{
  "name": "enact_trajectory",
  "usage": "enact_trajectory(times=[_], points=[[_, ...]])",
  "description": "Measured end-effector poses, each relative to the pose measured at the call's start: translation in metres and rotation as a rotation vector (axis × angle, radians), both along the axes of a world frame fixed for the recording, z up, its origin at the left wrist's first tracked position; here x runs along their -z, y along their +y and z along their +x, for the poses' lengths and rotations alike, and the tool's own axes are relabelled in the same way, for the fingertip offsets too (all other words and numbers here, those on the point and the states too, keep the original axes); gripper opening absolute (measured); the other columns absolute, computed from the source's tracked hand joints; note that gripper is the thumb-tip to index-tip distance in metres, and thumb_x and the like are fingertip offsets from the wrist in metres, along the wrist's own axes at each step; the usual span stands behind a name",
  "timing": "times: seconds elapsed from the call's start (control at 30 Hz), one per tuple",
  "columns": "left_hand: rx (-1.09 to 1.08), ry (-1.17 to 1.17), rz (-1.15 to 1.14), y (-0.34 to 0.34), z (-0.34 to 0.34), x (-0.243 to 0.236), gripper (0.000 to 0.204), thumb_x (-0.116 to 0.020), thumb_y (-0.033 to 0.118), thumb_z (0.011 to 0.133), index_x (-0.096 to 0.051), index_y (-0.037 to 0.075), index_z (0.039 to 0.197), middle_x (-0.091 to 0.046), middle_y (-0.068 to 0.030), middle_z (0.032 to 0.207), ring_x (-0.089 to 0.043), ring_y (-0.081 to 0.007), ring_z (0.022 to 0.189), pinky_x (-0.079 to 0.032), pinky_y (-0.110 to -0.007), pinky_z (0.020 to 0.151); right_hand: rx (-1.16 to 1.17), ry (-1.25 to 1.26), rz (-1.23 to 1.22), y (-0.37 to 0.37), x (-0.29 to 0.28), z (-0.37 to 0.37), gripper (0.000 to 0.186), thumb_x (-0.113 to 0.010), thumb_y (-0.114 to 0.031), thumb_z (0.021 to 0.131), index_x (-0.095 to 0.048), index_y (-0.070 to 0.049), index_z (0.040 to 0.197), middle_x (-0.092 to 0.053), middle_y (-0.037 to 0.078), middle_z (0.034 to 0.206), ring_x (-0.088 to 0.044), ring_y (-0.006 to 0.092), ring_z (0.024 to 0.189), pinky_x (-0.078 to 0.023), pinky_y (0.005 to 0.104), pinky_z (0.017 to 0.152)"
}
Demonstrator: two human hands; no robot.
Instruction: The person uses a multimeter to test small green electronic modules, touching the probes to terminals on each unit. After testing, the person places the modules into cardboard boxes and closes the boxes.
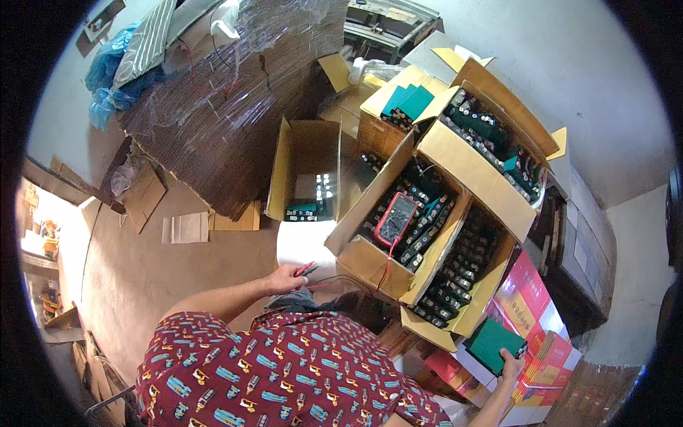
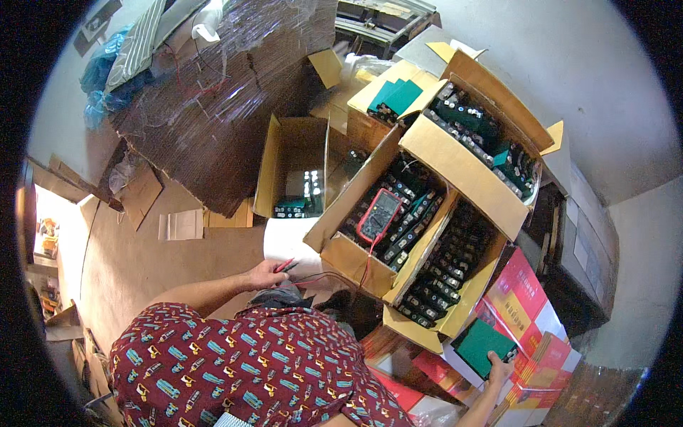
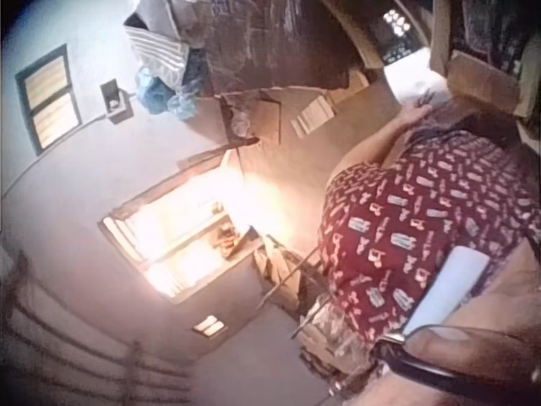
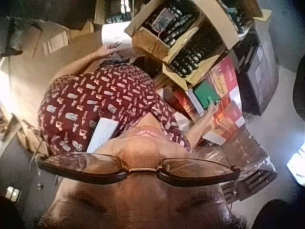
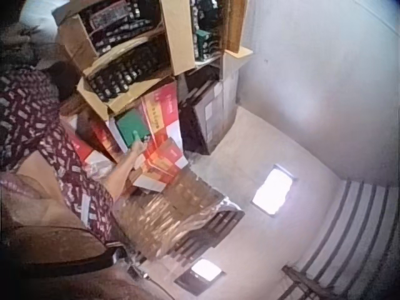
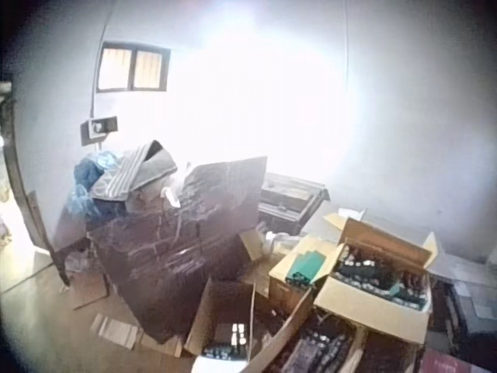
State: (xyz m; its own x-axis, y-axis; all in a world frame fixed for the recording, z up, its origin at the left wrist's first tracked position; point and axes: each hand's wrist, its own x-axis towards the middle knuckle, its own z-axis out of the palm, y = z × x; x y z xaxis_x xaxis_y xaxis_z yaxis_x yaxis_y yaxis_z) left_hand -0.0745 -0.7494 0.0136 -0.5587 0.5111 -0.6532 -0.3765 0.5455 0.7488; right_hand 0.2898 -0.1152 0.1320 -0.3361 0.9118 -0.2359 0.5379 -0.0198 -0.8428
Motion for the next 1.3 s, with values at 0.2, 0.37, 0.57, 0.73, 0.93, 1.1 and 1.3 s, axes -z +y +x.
enact_trajectory(times=[0.2, 0.37, 0.57, 0.73, 0.93, 1.1, 1.3], points=[[0.074, 0.106, -0.084, -0.018, -0.030, 0.056, 0.033, -0.070, 0.031, 0.089, -0.069, 0.000, 0.100, -0.065, -0.0065, 0.078, -0.062, -0.0155, 0.073, -0.052, -0.037, 0.068, -0.228, -0.254, 0.198, -0.083, -0.079, -0.056, 0.055, -0.081, -0.003, 0.070, -0.060, -0.001, 0.120, -0.067, 0.009, 0.106, -0.066, 0.0226, 0.091, -0.055, 0.0361, 0.084], [0.090, 0.019, -0.023, -0.049, -0.062, 0.060, 0.033, -0.070, 0.031, 0.090, -0.068, -0.001, 0.098, -0.066, -0.0070, 0.076, -0.062, -0.0162, 0.071, -0.052, -0.037, 0.068, -0.242, -0.322, 0.341, -0.142, -0.143, -0.123, 0.067, -0.082, -0.008, 0.067, -0.055, -0.001, 0.128, -0.060, 0.010, 0.112, -0.061, 0.0246, 0.103, -0.050, 0.0390, 0.094], [0.189, 0.052, 0.059, -0.108, -0.119, 0.086, 0.030, -0.072, 0.029, 0.091, -0.069, 0.000, 0.095, -0.066, -0.0060, 0.079, -0.063, -0.0157, 0.073, -0.051, -0.035, 0.066, -0.357, -0.261, 0.277, -0.265, -0.216, -0.241, 0.072, -0.079, -0.013, 0.071, -0.053, 0.000, 0.137, -0.065, 0.011, 0.117, -0.065, 0.0214, 0.102, -0.053, 0.0329, 0.094], [0.157, 0.004, 0.034, -0.165, -0.166, 0.104, 0.029, -0.072, 0.028, 0.090, -0.066, 0.000, 0.094, -0.064, -0.0048, 0.078, -0.059, -0.0141, 0.072, -0.051, -0.036, 0.067, -0.523, -0.185, 0.052, -0.358, -0.213, -0.373, 0.080, -0.086, -0.020, 0.068, -0.055, 0.001, 0.139, -0.067, 0.013, 0.120, -0.066, 0.0238, 0.107, -0.052, 0.0366, 0.098], [0.091, -0.068, -0.002, -0.216, -0.212, 0.095, 0.033, -0.069, 0.029, 0.091, -0.067, -0.002, 0.101, -0.063, -0.0041, 0.081, -0.059, -0.0154, 0.077, -0.051, -0.037, 0.071, -0.783, -0.187, 0.015, -0.420, -0.085, -0.527, 0.082, -0.093, -0.029, 0.066, -0.059, 0.001, 0.134, -0.070, 0.014, 0.120, -0.068, 0.0244, 0.106, -0.053, 0.0378, 0.098], [-0.164, -0.215, 0.140, -0.269, -0.190, 0.103, 0.030, -0.071, 0.029, 0.093, -0.064, 0.002, 0.105, -0.060, 0.0001, 0.082, -0.056, -0.0115, 0.072, -0.046, -0.032, 0.062, -0.788, -0.338, 0.040, -0.480, 0.053, -0.648, 0.069, -0.092, -0.033, 0.066, -0.061, -0.002, 0.120, -0.071, 0.017, 0.121, -0.069, 0.0277, 0.108, -0.053, 0.0383, 0.099], [-0.289, -0.075, 0.006, -0.322, -0.156, 0.101, 0.018, -0.071, 0.024, 0.093, -0.063, 0.008, 0.089, -0.058, -0.0014, 0.067, -0.052, -0.0129, 0.053, -0.040, -0.031, 0.048, -0.784, -0.630, 0.099, -0.518, 0.184, -0.738, 0.075, -0.086, -0.034, 0.072, -0.049, -0.001, 0.129, -0.069, 0.025, 0.124, -0.066, 0.0400, 0.119, -0.053, 0.0480, 0.101]])
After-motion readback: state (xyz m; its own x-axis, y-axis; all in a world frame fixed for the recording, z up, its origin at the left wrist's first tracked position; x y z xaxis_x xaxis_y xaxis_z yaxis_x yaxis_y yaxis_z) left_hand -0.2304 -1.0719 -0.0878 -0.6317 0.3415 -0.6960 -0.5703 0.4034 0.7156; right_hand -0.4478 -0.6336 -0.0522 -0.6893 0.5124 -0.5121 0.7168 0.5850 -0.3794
